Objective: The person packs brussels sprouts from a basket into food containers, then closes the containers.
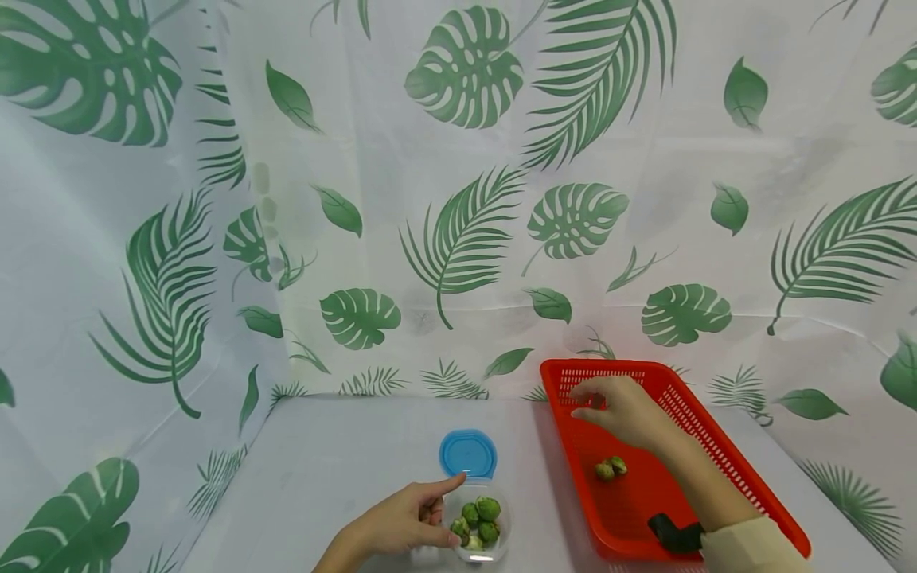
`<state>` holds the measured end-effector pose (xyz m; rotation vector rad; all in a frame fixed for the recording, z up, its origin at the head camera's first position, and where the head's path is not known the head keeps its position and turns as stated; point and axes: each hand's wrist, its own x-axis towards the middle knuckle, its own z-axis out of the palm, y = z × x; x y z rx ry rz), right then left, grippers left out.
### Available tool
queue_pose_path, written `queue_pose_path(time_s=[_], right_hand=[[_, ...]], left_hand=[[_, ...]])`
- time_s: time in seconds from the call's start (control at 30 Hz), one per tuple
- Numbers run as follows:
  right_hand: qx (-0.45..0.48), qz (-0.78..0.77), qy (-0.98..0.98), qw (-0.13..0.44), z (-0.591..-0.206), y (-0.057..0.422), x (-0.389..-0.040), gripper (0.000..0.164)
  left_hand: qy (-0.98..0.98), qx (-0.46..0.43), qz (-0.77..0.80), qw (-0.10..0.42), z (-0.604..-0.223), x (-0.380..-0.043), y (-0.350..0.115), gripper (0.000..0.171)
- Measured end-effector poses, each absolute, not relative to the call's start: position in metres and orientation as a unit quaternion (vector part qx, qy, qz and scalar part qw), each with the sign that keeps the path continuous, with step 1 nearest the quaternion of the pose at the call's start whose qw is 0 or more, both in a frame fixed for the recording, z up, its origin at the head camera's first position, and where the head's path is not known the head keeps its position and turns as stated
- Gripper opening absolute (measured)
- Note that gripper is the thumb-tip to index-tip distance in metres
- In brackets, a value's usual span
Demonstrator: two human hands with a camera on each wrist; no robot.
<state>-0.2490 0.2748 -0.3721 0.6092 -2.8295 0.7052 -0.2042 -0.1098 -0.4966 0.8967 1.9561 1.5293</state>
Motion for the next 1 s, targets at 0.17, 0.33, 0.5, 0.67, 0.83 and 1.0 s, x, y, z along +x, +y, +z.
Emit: queue_pose_path(time_s=[0.17, 0.33, 0.5, 0.67, 0.83, 1.0], right_hand=[[0.222, 0.241, -0.942, 0.078, -0.377, 0.277, -0.253, 0.025], [0.219, 0.241, -0.943, 0.068, -0.379, 0.277, -0.256, 0.024], [0.205, 0.239, -0.947, 0.055, -0.378, 0.278, -0.258, 0.025], [0.198, 0.245, -0.948, 0.043, -0.378, 0.281, -0.261, 0.026], [0.199, 0.25, -0.947, 0.041, -0.381, 0.284, -0.264, 0.025], [0.192, 0.258, -0.946, 0.036, -0.384, 0.285, -0.265, 0.026]], left_hand=[[0.72, 0.327, 0.56, 0.247, -0.498, -0.205, -0.11, 0.078], [0.722, 0.325, 0.559, 0.247, -0.498, -0.205, -0.11, 0.079], [0.723, 0.322, 0.558, 0.248, -0.498, -0.205, -0.11, 0.081], [0.721, 0.318, 0.562, 0.252, -0.497, -0.205, -0.11, 0.08], [0.721, 0.318, 0.561, 0.251, -0.496, -0.204, -0.11, 0.078], [0.721, 0.32, 0.561, 0.251, -0.497, -0.204, -0.11, 0.079]])
